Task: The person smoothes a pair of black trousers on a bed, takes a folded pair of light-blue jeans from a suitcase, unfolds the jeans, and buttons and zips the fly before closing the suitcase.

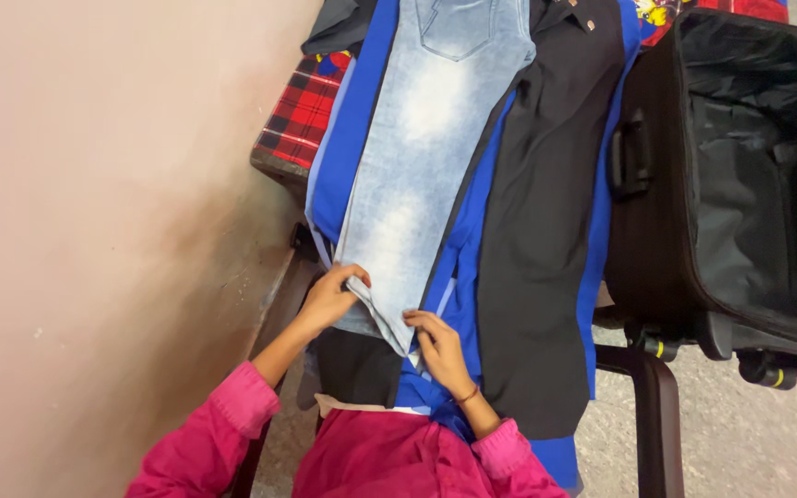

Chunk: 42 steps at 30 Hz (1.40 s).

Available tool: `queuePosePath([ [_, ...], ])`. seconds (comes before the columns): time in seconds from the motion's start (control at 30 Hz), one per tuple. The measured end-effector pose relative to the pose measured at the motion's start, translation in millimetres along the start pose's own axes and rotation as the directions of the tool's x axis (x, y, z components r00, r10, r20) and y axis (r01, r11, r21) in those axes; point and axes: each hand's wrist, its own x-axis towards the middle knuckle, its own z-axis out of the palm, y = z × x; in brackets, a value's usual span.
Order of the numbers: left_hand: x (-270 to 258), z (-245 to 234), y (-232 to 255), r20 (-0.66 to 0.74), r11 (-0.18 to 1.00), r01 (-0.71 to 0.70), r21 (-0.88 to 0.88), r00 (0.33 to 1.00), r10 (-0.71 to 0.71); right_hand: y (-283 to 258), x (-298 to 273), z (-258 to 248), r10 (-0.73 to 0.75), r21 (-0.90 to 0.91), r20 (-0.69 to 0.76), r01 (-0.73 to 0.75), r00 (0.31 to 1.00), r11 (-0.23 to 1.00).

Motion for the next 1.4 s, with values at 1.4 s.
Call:
queuePosePath([
  [1.4,-9,-15,123,0.597,0.796,-0.587,-0.149,0.588,0.545,193,514,-16,-0.181,-0.613,0.005,0.146,0.984,0.776],
])
